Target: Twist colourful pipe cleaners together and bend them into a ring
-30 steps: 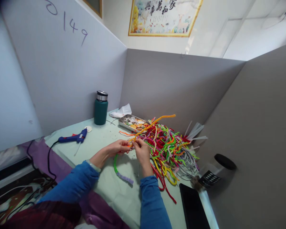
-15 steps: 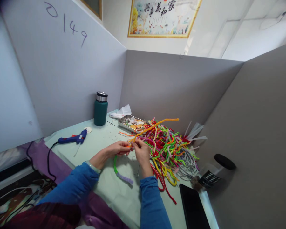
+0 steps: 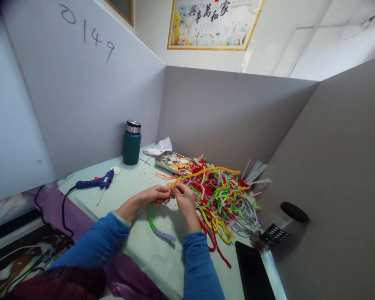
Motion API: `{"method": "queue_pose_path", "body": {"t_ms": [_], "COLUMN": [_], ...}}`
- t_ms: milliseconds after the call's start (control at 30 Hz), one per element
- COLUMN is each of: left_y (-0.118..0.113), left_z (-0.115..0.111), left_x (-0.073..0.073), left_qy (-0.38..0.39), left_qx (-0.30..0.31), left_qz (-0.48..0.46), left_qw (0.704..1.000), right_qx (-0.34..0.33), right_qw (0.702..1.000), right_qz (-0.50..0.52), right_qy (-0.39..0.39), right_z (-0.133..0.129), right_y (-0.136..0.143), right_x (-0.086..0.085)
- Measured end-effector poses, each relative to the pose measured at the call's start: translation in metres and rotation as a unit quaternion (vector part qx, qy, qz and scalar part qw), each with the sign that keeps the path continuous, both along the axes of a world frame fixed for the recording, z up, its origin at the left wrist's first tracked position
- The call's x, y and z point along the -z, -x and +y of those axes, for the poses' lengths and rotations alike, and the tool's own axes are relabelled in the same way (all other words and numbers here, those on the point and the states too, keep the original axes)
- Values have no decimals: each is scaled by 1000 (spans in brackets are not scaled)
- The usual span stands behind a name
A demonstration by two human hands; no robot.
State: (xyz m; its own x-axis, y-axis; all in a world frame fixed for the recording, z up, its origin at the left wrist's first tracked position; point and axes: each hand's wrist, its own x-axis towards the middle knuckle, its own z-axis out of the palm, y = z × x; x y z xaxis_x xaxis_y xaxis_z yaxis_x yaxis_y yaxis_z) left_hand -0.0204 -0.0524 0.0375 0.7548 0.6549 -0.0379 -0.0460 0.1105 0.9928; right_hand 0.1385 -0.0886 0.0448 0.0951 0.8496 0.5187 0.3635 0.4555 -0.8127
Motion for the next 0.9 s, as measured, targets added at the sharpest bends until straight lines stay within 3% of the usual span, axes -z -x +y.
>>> {"method": "queue_pose_path", "body": {"t_ms": [900], "left_y": [-1], "left_z": [0], "left_x": [-5], "left_qy": [33], "left_qx": [-32], "left_qz": [61], "left_qw": [997], "right_qx": [-17], "right_qw": [1000], "right_qz": [-9], "right_qy": [0], "right_z": [1], "right_y": [1], "right_x": [4]}}
